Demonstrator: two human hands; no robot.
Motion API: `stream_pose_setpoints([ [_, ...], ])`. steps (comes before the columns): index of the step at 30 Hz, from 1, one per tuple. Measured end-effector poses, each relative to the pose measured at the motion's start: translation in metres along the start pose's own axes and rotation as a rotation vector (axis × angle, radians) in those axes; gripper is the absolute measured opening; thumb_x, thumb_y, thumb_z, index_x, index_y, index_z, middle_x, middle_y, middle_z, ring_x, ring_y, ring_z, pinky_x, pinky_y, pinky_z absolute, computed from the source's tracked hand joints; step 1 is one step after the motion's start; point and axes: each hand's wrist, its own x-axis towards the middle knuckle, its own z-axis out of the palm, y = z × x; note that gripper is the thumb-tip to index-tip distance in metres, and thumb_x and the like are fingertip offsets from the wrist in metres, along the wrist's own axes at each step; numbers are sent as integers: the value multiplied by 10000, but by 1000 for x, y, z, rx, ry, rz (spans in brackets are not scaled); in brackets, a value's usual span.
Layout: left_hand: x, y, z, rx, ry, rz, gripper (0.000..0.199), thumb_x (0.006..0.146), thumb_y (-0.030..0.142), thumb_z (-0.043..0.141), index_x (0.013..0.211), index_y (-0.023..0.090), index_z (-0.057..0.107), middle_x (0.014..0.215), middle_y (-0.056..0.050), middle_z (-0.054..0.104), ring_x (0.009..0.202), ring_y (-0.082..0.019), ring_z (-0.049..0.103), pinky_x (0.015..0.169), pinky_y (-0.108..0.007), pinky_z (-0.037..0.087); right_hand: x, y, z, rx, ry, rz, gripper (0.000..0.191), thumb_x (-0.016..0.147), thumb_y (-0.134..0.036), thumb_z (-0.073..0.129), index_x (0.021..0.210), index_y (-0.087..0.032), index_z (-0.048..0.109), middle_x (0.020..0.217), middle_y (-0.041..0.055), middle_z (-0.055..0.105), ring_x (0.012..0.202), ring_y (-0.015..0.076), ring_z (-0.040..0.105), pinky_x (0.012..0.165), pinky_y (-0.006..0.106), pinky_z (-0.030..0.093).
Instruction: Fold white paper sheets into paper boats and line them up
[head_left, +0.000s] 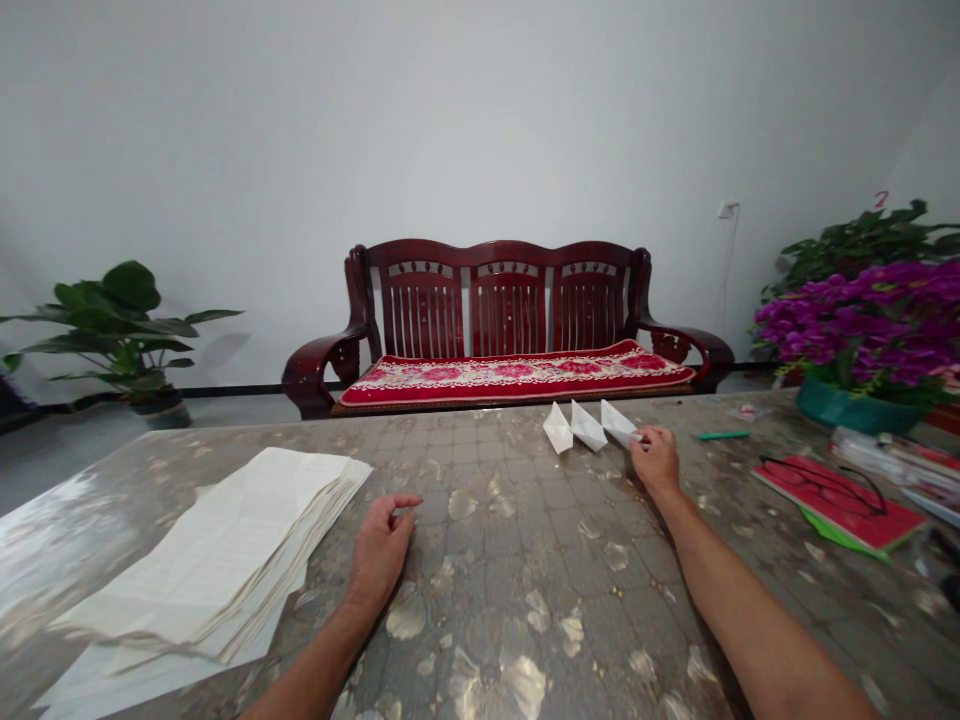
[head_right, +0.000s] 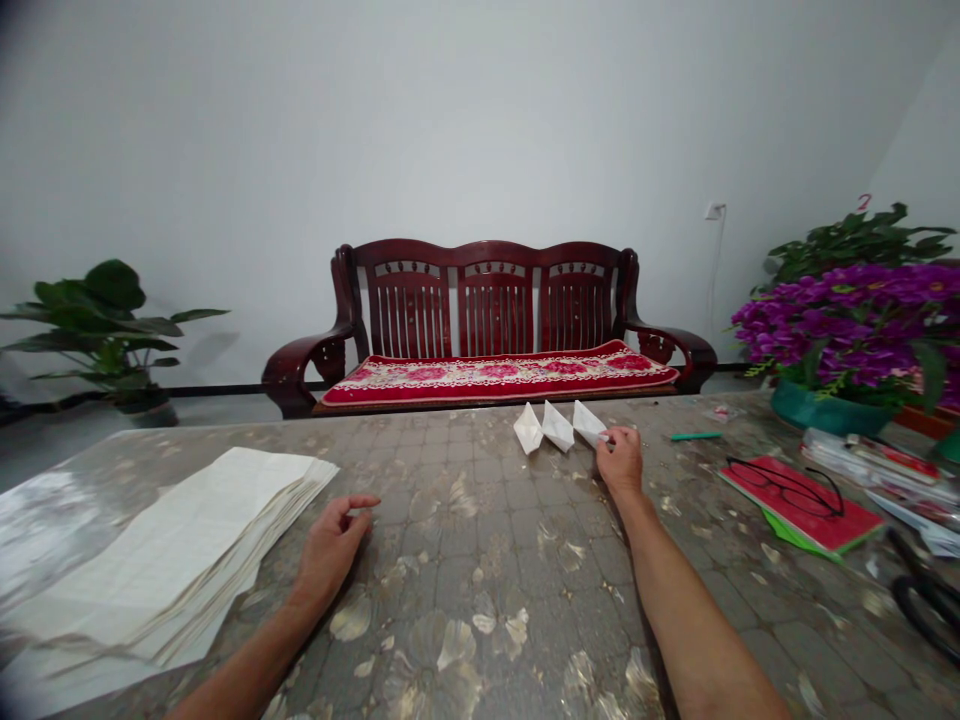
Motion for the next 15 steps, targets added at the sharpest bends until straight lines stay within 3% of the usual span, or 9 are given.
stream_pose_setpoints([
  [9,0,4,-2,-14,-13,-37,323,683,402,528,878,209,699,556,44,490,547,-174,501,545,-269,374,-1,-12,-10,54,60,0,108,685,-261,552,742,-199,618,925,91,562,922,240,550,815,403,518],
  [13,-1,5,-1,-33,-18,-61,339,684,397,537,907,198,696,507,65,444,503,-159,474,528,-259,362,-8,-45,-16,174,72,-49,147,741,-320,571,790,-194,629,1000,101,583,947,235,573,737,366,537],
  [15,-2,8,-1,-95,-36,-74,343,694,409,554,918,187,687,499,68,456,495,-152,475,528,-255,375,-17,-73,-16,304,-12,-108,150,751,-335,602,800,-197,635,1031,96,597,945,227,585,744,357,534],
])
